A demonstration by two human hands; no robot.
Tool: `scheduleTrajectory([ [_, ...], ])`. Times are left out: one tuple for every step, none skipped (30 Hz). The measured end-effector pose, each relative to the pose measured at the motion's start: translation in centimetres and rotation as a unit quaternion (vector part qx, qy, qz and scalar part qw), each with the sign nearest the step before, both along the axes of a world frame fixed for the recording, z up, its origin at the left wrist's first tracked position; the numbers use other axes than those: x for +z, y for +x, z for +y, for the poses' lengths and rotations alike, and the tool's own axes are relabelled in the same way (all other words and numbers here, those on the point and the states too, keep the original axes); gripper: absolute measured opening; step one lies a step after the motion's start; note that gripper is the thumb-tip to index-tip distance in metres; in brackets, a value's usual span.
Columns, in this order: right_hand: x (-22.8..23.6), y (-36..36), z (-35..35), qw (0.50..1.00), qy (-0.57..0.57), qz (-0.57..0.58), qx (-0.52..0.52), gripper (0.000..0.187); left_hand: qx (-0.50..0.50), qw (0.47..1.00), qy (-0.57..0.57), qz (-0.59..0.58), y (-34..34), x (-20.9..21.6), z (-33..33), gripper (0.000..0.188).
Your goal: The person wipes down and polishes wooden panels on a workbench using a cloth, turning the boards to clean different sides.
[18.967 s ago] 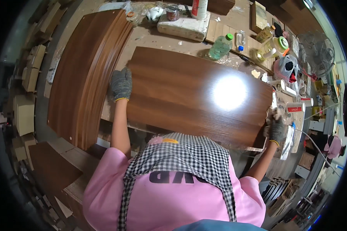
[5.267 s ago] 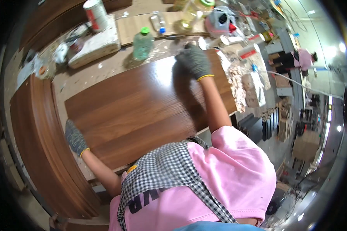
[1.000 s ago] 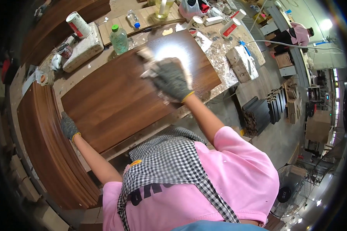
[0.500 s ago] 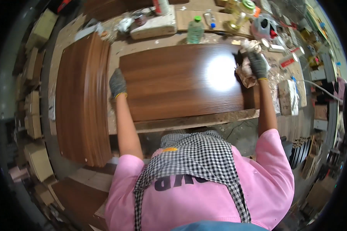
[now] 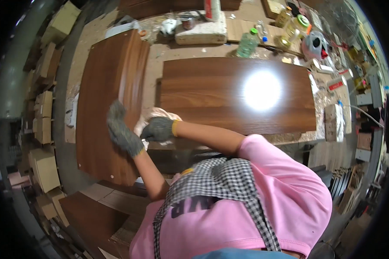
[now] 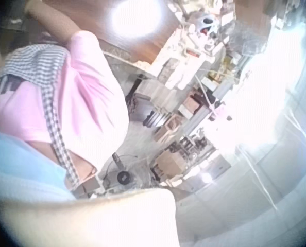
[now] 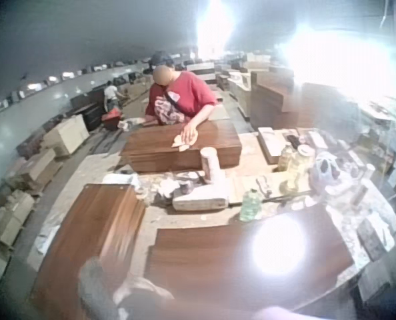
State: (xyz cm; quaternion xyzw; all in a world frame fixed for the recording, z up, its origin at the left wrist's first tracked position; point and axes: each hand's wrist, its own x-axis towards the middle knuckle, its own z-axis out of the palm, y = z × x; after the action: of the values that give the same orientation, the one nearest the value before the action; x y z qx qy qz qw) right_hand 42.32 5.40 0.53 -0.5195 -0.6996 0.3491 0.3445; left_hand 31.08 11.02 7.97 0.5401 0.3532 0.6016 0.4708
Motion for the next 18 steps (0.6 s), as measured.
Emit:
scheduleTrajectory([
  [3.6, 1.1, -2.1, 0.996, -0.007, 0.004, 0.094, 0.039, 0.004, 0.999, 0.008, -0.035, -2.5, 0.2, -1.1, 0.049],
  [4.0, 2.8, -2.9, 0.996, -0.035, 0.057, 0.057, 0.04, 0.004, 1.0, 0.016, 0.007, -4.2, 0.6, -2.1, 0.048],
  [2.9, 4.6, -3.9, 0.983, -0.041, 0.18, 0.022, 0.039, 0.005, 0.999, 0.02, 0.049, -5.8, 0.8, -3.0, 0.047],
  [5.3, 8.2, -5.3, 0.994, -0.08, 0.056, -0.056, 0.039, 0.021, 0.997, -0.02, 0.071, -8.1, -0.1, -3.4, 0.045],
  [2.2, 12.1, -6.3, 0.959, -0.152, 0.192, -0.142, 0.039, 0.007, 0.997, -0.019, 0.075, -8.8, -0.7, -4.0, 0.045],
  [3.2, 16.3, -7.6, 0.923, -0.147, 0.225, -0.274, 0.036, -0.012, 0.998, -0.028, 0.063, -9.9, -1.7, -4.2, 0.046],
  [0.2, 21.4, -8.2, 0.921, 0.019, 0.138, -0.364, 0.035, -0.038, 0.998, -0.033, 0.048, -10.1, -2.3, -4.1, 0.046],
  [-1.7, 25.3, -8.9, 0.881, 0.095, 0.088, -0.455, 0.032, -0.032, 0.996, -0.014, 0.078, -9.3, -2.0, -4.3, 0.047],
  [-3.2, 27.3, -10.4, 0.891, 0.085, 0.003, -0.446, 0.028, -0.043, 0.996, -0.018, 0.074, -9.5, -2.7, -3.8, 0.047],
  [-2.5, 25.9, -10.4, 0.885, 0.084, -0.007, -0.458, 0.028, -0.04, 0.995, -0.042, 0.075, -9.7, -4.1, -2.5, 0.049],
  [-1.0, 22.1, -9.2, 0.864, 0.052, -0.187, -0.464, 0.029, -0.043, 0.994, -0.069, 0.076, -9.4, -5.2, -1.6, 0.05],
  [0.4, 19.4, -8.5, 0.805, 0.004, -0.367, -0.467, 0.034, -0.012, 0.99, -0.083, 0.115, -7.2, -3.8, -1.4, 0.05],
  [-0.2, 17.0, -7.6, 0.836, 0.113, -0.322, -0.429, 0.033, -0.033, 0.989, -0.105, 0.1, -6.6, -4.4, 0.4, 0.049],
  [-3.2, 14.2, -7.1, 0.853, 0.118, -0.359, -0.361, 0.026, -0.039, 0.982, -0.058, 0.174, -4.4, -5.2, 1.6, 0.048],
  [0.0, 10.0, -5.6, 0.926, -0.034, -0.327, -0.185, 0.017, -0.027, 0.981, -0.009, 0.191, -4.9, -7.5, 3.8, 0.047],
  [0.9, 8.0, -7.2, 0.964, -0.049, -0.203, -0.162, 0.017, -0.028, 0.969, 0.026, 0.244, -2.3, -6.6, 4.4, 0.047],
  [-0.8, 6.7, -9.8, 0.955, 0.221, -0.093, -0.173, 0.024, -0.039, 0.978, -0.095, 0.181, 1.8, -5.0, 4.6, 0.049],
  [-0.7, 6.5, -11.6, 0.952, 0.234, -0.153, -0.126, 0.028, -0.06, 0.974, -0.044, 0.215, 3.1, -6.5, 6.7, 0.049],
])
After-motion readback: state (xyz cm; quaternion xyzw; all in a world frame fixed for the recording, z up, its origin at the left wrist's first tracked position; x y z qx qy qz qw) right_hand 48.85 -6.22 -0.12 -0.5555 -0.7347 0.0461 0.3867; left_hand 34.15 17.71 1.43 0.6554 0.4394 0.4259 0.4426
